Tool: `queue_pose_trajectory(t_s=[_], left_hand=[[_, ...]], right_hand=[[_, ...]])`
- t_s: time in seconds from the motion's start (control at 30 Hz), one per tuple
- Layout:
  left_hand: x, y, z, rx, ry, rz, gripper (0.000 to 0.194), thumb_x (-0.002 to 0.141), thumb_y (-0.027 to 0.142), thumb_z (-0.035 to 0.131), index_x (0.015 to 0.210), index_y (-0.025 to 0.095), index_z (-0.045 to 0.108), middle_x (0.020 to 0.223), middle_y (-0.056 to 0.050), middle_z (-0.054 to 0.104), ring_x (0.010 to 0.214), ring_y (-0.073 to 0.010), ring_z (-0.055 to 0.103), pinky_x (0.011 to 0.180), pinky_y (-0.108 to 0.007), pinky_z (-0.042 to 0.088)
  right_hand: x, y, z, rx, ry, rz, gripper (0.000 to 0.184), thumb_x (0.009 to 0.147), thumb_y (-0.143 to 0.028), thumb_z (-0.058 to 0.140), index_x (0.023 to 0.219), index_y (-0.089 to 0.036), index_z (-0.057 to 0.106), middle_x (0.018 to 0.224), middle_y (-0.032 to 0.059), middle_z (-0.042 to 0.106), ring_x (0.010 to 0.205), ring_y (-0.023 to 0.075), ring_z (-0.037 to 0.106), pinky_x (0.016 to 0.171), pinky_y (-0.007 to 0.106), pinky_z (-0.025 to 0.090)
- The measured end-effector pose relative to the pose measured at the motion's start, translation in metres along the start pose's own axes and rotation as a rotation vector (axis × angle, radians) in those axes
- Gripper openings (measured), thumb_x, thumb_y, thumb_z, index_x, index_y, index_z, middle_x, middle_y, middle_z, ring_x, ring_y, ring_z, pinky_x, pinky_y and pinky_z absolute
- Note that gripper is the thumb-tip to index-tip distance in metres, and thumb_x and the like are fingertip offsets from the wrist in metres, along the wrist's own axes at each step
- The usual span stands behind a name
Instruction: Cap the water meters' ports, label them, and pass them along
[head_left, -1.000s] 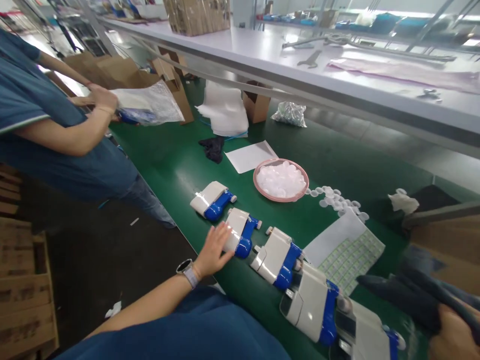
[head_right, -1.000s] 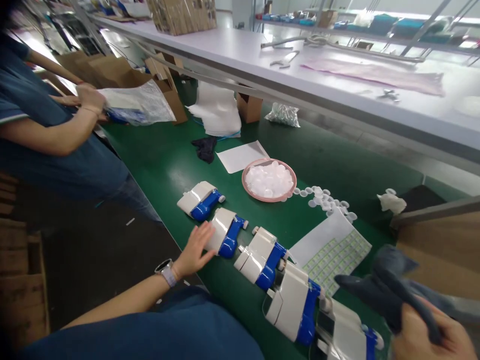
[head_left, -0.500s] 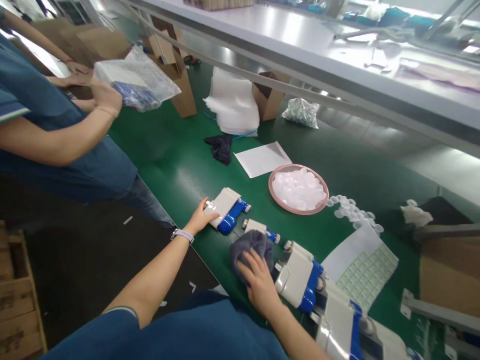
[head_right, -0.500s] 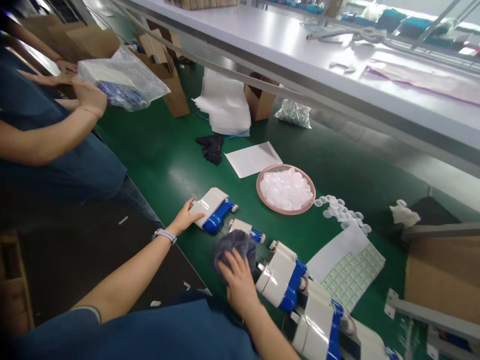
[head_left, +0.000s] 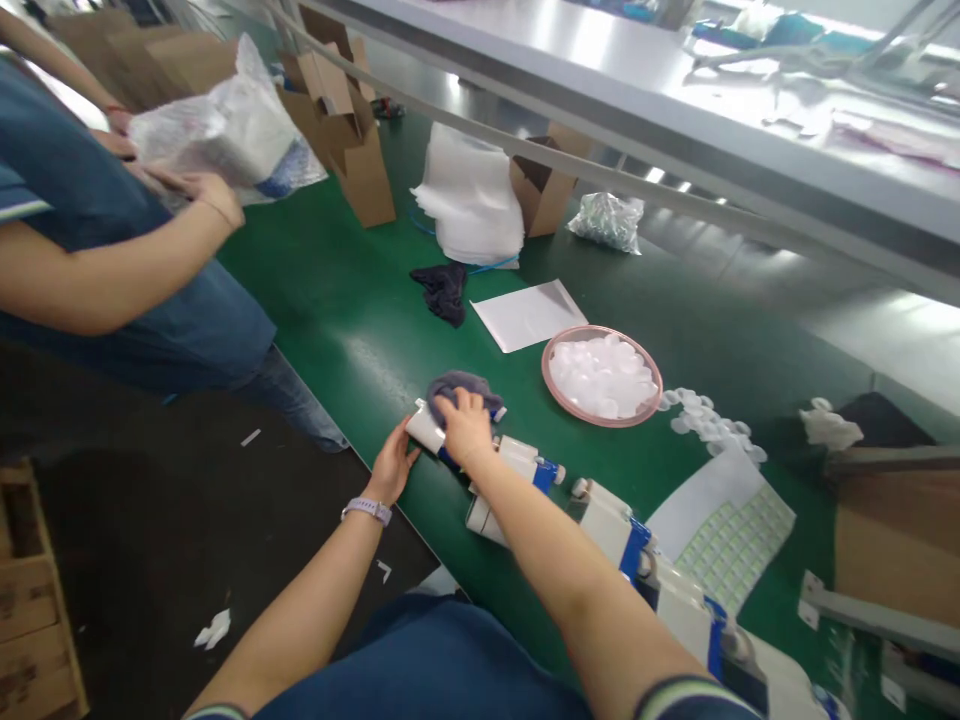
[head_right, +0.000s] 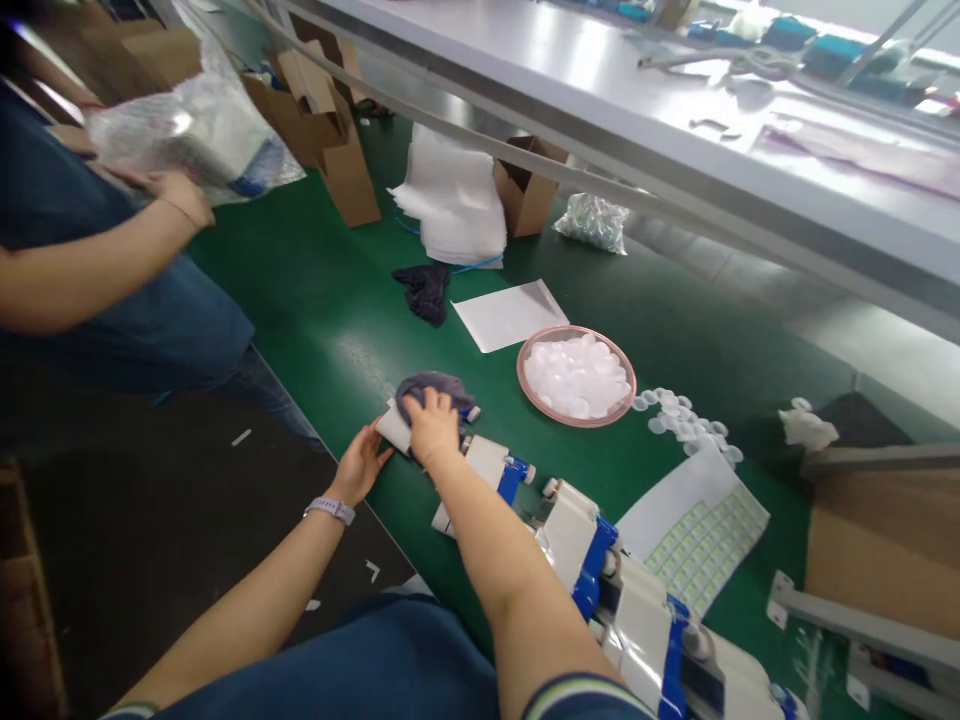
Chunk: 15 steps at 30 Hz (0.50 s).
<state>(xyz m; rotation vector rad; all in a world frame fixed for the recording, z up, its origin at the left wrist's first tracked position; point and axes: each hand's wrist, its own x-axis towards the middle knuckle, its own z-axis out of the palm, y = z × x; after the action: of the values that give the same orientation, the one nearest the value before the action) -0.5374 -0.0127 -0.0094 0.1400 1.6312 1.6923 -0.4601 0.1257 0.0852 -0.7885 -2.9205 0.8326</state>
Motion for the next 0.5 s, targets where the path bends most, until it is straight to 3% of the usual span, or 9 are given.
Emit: queue_pose_trajectory(t_s=[0.03,0.1,0.17,0.23,0.3,0.37,0.43,0.5], left_hand=[[-0.004,0.002,-0.002,-0.012,0.002,-0.015,0.057,0.093,0.055,0.021,0.134,0.02,0.043,0.143,-0.008,0.041,0.133,-0.0278,0.034,0.099,-0.045,0.043],[-0.011,0.006,-0.007,-0.013,0.025,-0.046,0.068,0.091,0.062,0.013,0.133,0.019,0.043,0.141,-0.01,0.043,0.134,-0.0288,0.033,0.104,-0.048,0.039],[-0.017,0.009,-0.01,0.071,0.116,-0.016,0.071,0.09,0.064,0.008,0.137,0.018,0.037,0.145,-0.011,0.037,0.136,-0.0285,0.029,0.11,-0.049,0.029],[-0.028,0.01,-0.006,0.295,0.208,0.156,0.067,0.092,0.061,0.015,0.14,0.017,0.031,0.148,-0.01,0.031,0.138,-0.0279,0.025,0.115,-0.045,0.019],[-0.047,0.009,0.008,0.625,0.174,0.449,0.065,0.091,0.058,0.034,0.141,0.017,0.03,0.149,-0.01,0.029,0.138,-0.0289,0.023,0.117,-0.043,0.015],[-0.07,0.004,0.029,0.94,-0.067,0.703,0.073,0.085,0.055,0.05,0.144,0.019,0.025,0.149,-0.011,0.027,0.139,-0.0311,0.02,0.117,-0.047,0.012],[-0.093,-0.003,0.054,1.174,-0.429,0.833,0.089,0.078,0.057,0.06,0.146,0.018,0.019,0.15,-0.015,0.025,0.139,-0.0344,0.019,0.115,-0.054,0.01],[-0.111,-0.011,0.077,1.319,-0.73,0.881,0.106,0.068,0.063,0.066,0.147,0.016,0.013,0.149,-0.019,0.024,0.138,-0.0364,0.02,0.113,-0.058,0.009]], right_hand=[[-0.019,-0.005,0.011,-0.034,-0.057,-0.09,0.043,0.084,-0.016,0.046,0.124,-0.03,0.055,0.134,0.0099,0.046,0.117,0.0295,0.042,0.091,0.05,0.042],[-0.064,-0.006,0.022,0.019,-0.291,-0.27,0.048,0.078,-0.017,0.053,0.123,-0.033,0.055,0.125,0.0053,0.053,0.109,0.0252,0.047,0.086,0.04,0.045],[-0.105,0.007,0.012,0.177,-0.451,-0.398,0.056,0.072,-0.013,0.055,0.124,-0.034,0.055,0.118,0.0004,0.058,0.102,0.0195,0.052,0.086,0.031,0.045],[-0.135,0.032,-0.01,0.257,-0.32,-0.296,0.061,0.071,-0.007,0.05,0.127,-0.031,0.053,0.12,0.0001,0.058,0.104,0.0175,0.051,0.092,0.03,0.043],[-0.16,0.057,-0.029,0.187,-0.068,-0.025,0.063,0.071,-0.002,0.045,0.129,-0.028,0.051,0.128,0.0041,0.054,0.11,0.02,0.048,0.099,0.035,0.039],[-0.188,0.074,-0.035,0.088,0.003,0.145,0.061,0.072,-0.001,0.044,0.126,-0.028,0.054,0.132,0.0071,0.05,0.113,0.0235,0.045,0.1,0.042,0.038],[-0.224,0.084,-0.036,0.111,-0.145,0.105,0.054,0.072,-0.005,0.048,0.12,-0.029,0.059,0.128,0.0069,0.052,0.11,0.0252,0.046,0.095,0.042,0.041],[-0.259,0.093,-0.042,0.268,-0.296,0.014,0.052,0.071,-0.006,0.049,0.116,-0.029,0.06,0.121,0.0044,0.057,0.106,0.0235,0.05,0.092,0.039,0.045]])
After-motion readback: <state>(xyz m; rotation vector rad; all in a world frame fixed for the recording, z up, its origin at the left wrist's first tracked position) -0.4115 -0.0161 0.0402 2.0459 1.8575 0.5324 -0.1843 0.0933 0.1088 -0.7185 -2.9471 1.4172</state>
